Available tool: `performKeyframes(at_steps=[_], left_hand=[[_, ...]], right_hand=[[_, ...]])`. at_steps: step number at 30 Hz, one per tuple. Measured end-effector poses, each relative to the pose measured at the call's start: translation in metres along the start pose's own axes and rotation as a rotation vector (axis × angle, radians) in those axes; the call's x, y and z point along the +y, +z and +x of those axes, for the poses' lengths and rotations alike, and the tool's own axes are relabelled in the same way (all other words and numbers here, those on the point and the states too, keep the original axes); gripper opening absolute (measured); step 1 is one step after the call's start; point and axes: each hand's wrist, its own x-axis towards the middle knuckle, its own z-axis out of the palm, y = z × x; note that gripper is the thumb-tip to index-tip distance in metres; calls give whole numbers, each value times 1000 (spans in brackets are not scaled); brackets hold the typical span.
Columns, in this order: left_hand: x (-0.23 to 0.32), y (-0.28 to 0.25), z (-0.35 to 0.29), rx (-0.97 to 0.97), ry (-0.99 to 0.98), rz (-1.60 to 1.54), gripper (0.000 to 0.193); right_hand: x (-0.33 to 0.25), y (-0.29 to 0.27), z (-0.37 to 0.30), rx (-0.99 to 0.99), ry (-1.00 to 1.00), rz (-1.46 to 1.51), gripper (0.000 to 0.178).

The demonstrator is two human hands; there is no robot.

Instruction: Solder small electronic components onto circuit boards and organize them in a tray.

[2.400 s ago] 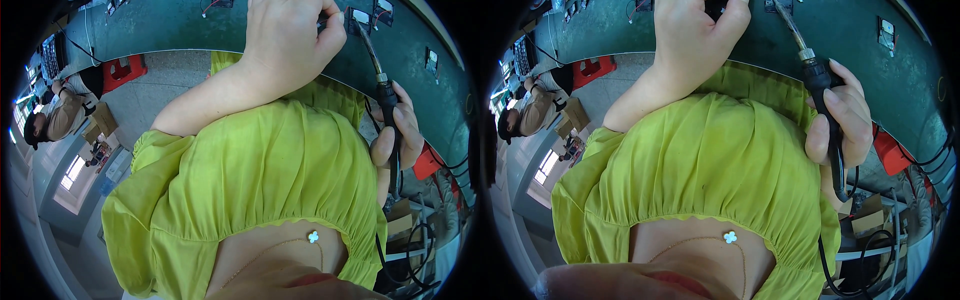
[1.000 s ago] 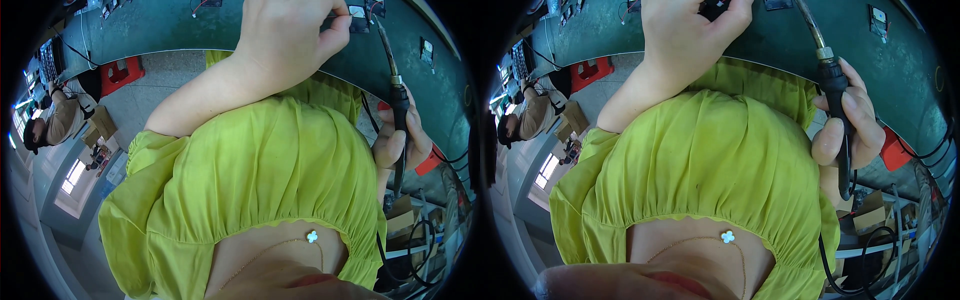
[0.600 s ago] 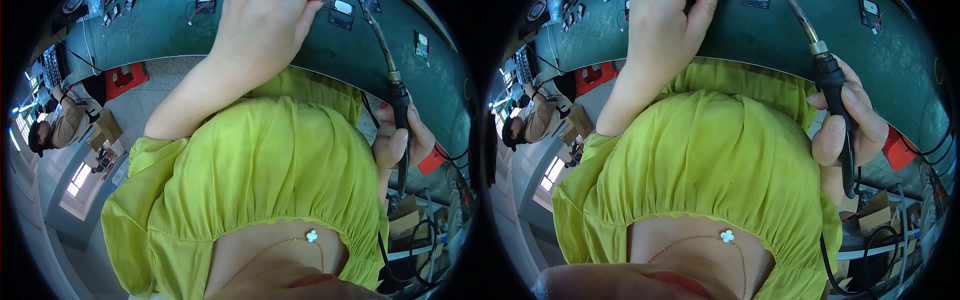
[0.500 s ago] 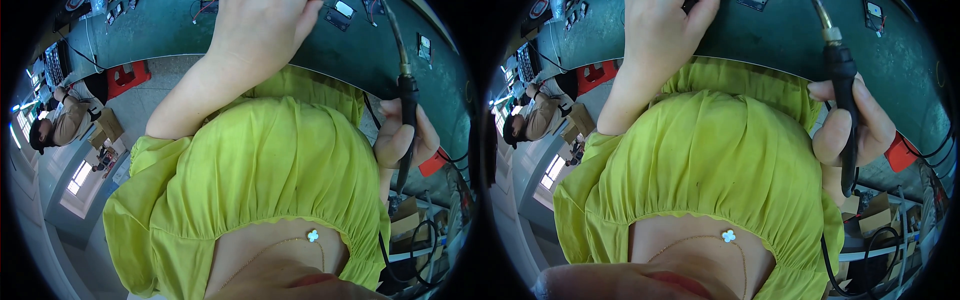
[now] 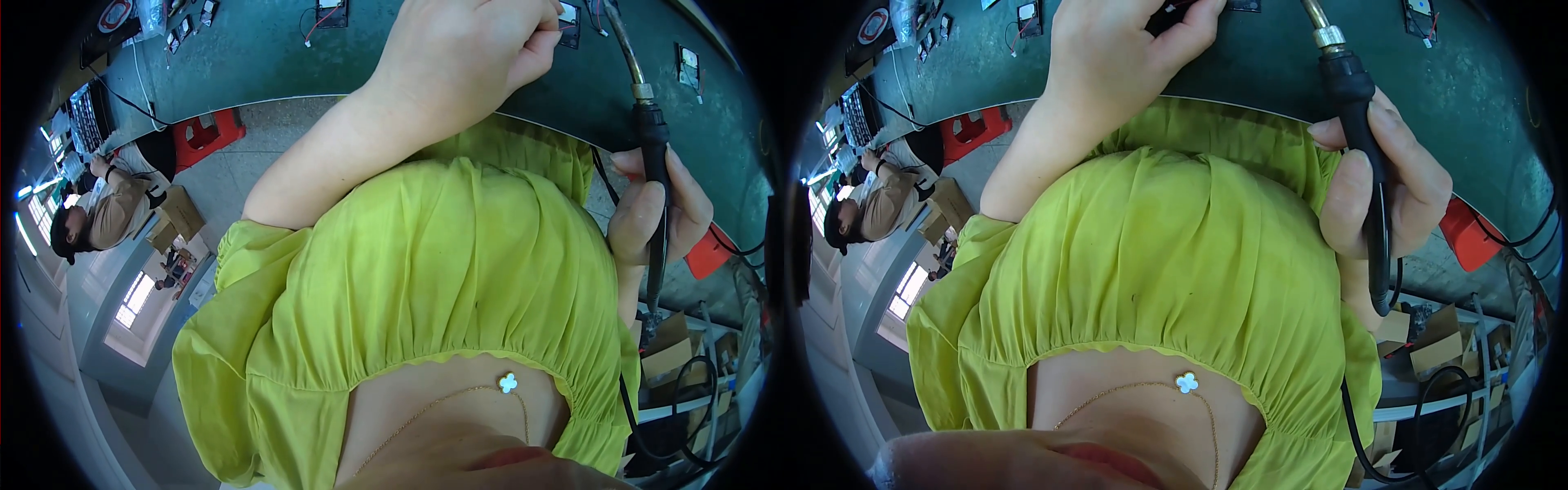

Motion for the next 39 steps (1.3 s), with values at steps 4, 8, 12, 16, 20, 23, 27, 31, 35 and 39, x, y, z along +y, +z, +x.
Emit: performKeyframes(at_steps=[4,8,12,16,20,23,27,31,35,39], left_hand=[[3,0,1,34,-48,7,11],[12,-1,5,-18,-93,40,11],[17,-3,9,-48,-123,55,11],[20,-4,12,-70,-153,57,10],[22,-6,14,-93,-197,45,9],[28,-10,16,-161,-331,38,9],[28,-12,17,-169,-327,58,9],[25,-12,19,-168,-291,68,9],[22,-11,23,-217,-343,27,10],[20,-10,27,-266,-394,-12,10]], right_hand=[[5,-8,-1,-125,-80,-72,27],[7,-14,2,-175,-151,-91,26],[7,-20,4,-222,-192,-112,25],[8,-23,6,-262,-223,-127,25],[10,-23,7,-291,-259,-135,26],[9,-22,7,-295,-260,-141,27],[10,-21,7,-298,-266,-143,27],[12,-20,7,-302,-274,-144,27],[13,-19,7,-307,-280,-140,27],[11,-20,7,-315,-263,-147,26]])
